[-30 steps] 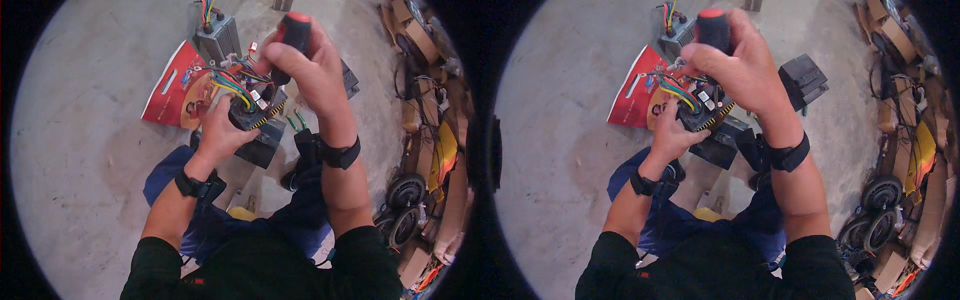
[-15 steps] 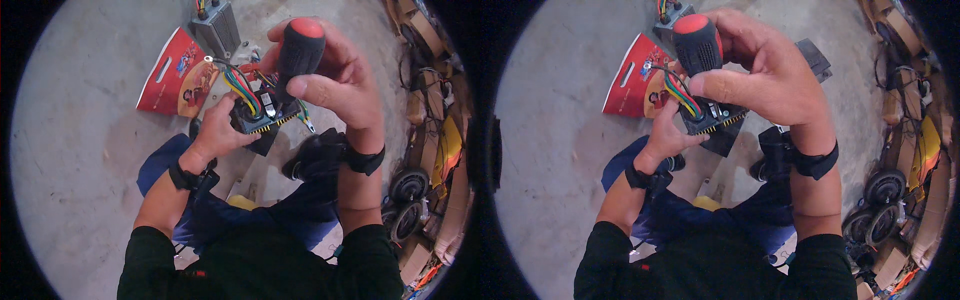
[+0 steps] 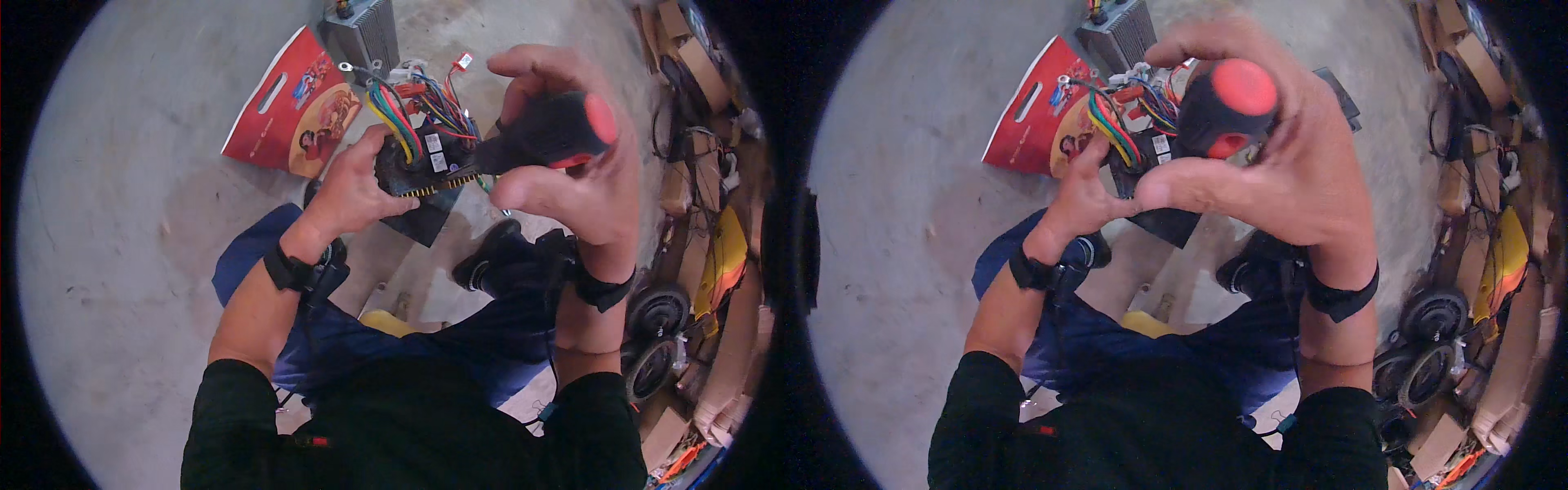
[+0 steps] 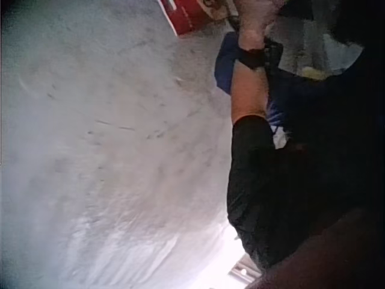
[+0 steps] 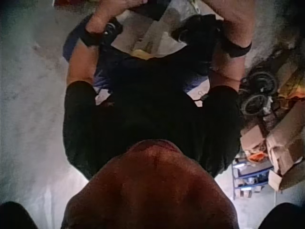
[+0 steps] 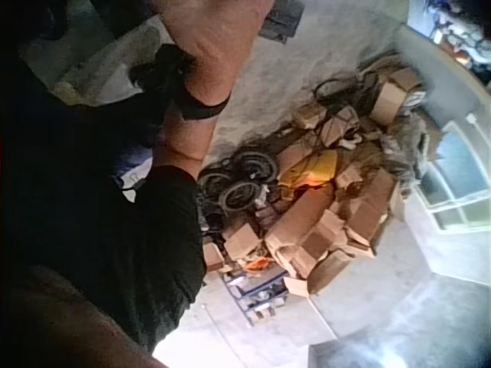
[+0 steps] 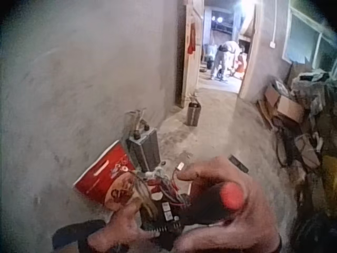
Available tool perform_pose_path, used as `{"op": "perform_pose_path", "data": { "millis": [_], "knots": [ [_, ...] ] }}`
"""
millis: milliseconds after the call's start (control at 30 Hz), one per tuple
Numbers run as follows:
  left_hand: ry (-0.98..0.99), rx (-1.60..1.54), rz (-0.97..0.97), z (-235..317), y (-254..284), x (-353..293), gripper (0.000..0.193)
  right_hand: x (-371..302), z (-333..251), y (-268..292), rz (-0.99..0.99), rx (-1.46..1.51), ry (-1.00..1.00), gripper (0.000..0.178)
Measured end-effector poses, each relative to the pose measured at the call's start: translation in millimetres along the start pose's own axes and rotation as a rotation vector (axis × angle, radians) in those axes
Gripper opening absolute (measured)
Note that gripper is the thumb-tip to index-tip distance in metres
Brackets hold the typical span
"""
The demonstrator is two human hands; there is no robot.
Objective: Inspecting and manipulating a motor controller and its wiring using a screwdriver.
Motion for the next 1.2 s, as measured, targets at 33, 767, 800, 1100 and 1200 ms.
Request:
{"op": "perform_pose_path", "data": {
  "millis": [33, 767, 800, 1100, 1200],
  "knots": [
    [0.008, 0.010, 0.008, 0, 1, 1, 0.087, -1, 5, 2, 0.019, 0.097, -0.069, 0.082],
    [0.078, 0.030, -0.035, -3, 0, 6, 0.088, -15, -8, 27, 0.044, 0.184, -0.063, 0.072],
    [0.092, 0.023, -0.036, -4, -1, 7, 0.089, -14, -10, 28, -0.013, 0.099, -0.054, 0.072],
    [0.093, 0.033, -0.032, -4, 0, 6, 0.090, -8, -23, 33, 0.016, 0.078, -0.001, 0.066],
    [0.096, 0.000, -0.029, -5, 0, 7, 0.090, -6, -47, 28, -0.153, -0.072, 0.330, 0.066]
  ]
}}
Point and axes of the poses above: each hand's wrist, its own x-axis towards the middle knuckle, its own y-axis out of the back of the hand, z = x × y, the point moved 8 cm from there along x, towards the middle knuckle
